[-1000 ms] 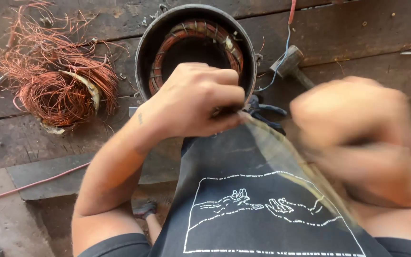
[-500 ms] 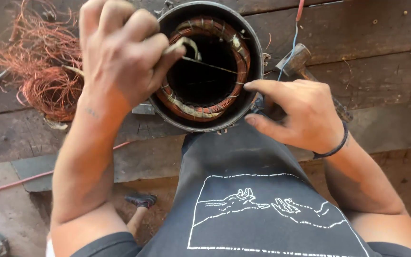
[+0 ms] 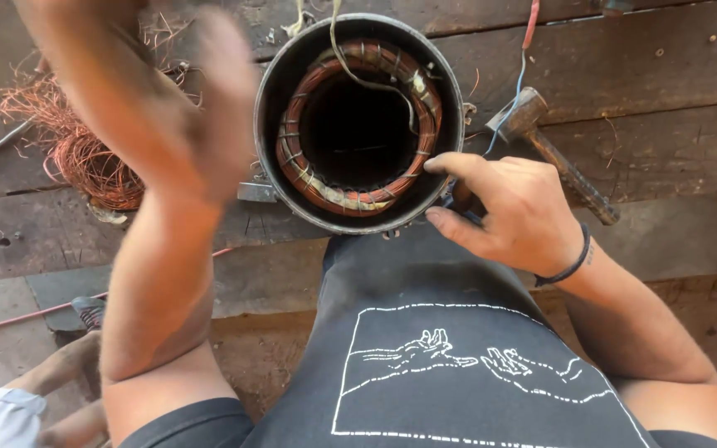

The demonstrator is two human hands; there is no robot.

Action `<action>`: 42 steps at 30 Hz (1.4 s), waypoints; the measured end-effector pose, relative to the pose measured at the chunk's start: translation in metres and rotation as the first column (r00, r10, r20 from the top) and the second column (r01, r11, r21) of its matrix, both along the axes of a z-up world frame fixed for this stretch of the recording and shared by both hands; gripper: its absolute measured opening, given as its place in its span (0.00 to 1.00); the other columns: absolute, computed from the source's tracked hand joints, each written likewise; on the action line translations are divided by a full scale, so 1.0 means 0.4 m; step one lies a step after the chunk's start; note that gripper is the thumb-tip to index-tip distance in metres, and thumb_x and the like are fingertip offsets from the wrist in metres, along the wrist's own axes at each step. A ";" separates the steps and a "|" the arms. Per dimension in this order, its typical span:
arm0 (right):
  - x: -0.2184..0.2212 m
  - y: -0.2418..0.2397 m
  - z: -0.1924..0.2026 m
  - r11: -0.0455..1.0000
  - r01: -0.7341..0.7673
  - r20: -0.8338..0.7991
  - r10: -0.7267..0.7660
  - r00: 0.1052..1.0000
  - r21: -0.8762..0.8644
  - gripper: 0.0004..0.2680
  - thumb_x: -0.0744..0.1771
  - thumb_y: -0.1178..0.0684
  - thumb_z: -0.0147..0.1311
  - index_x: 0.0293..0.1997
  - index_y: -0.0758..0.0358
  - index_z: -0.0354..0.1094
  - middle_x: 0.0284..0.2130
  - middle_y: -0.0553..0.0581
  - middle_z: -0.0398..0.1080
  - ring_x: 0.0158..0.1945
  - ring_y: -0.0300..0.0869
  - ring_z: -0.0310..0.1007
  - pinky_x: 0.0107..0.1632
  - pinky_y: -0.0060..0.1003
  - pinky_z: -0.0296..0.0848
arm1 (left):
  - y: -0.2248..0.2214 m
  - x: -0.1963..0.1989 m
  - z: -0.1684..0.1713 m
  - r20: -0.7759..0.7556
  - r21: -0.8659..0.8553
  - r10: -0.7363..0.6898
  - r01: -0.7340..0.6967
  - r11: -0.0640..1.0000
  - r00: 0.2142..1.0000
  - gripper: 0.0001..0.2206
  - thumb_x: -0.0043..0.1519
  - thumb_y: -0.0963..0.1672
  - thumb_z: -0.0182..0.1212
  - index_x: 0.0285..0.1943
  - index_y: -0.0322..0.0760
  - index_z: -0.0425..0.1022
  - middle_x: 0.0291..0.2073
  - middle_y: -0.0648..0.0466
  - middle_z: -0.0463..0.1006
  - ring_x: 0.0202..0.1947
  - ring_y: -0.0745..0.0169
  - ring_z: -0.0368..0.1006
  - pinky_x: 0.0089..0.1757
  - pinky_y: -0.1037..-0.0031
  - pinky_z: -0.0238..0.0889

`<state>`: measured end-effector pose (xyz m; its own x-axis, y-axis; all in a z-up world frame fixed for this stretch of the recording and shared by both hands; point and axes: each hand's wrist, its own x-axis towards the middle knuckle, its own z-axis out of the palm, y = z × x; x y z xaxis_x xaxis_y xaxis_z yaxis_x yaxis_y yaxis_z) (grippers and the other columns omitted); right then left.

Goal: Removing copper windings from an electric motor stator using pliers and hands

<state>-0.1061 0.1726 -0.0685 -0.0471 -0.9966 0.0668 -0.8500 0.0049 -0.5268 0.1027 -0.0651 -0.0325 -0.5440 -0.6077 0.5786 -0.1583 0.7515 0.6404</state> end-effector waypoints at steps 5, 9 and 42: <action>0.020 -0.011 0.043 0.993 -0.013 -0.299 -0.023 0.954 -0.119 0.13 0.68 0.41 0.58 0.53 0.54 0.77 0.24 0.47 0.70 0.26 0.44 0.68 0.32 0.40 0.64 | 0.066 -0.104 0.000 0.357 -0.204 -0.412 0.501 0.841 0.838 0.06 0.74 0.44 0.56 0.47 0.38 0.76 0.45 0.54 0.81 0.45 0.52 0.78 0.45 0.66 0.69; 0.030 -0.015 0.072 0.992 0.007 -0.478 -0.065 0.876 -0.123 0.13 0.67 0.39 0.62 0.53 0.50 0.80 0.20 0.44 0.65 0.24 0.42 0.63 0.31 0.37 0.61 | 0.061 -0.134 -0.093 0.635 -0.007 -0.412 0.538 0.843 0.653 0.12 0.65 0.51 0.60 0.42 0.42 0.70 0.34 0.53 0.78 0.34 0.46 0.76 0.35 0.56 0.67; -0.021 0.017 0.054 0.995 0.035 -0.028 -0.038 0.999 -0.096 0.08 0.70 0.50 0.59 0.51 0.60 0.77 0.27 0.52 0.73 0.27 0.45 0.69 0.35 0.40 0.66 | 0.069 -0.103 -0.139 0.654 -0.148 -0.403 0.631 0.762 0.640 0.16 0.64 0.49 0.60 0.21 0.48 0.71 0.18 0.57 0.71 0.20 0.49 0.71 0.23 0.59 0.63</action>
<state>-0.1145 0.1794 -0.0469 -0.0802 -0.9834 0.1630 -0.8654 -0.0125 -0.5010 0.0615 -0.0376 -0.0881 -0.9853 0.0497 0.1634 0.0917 0.9611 0.2607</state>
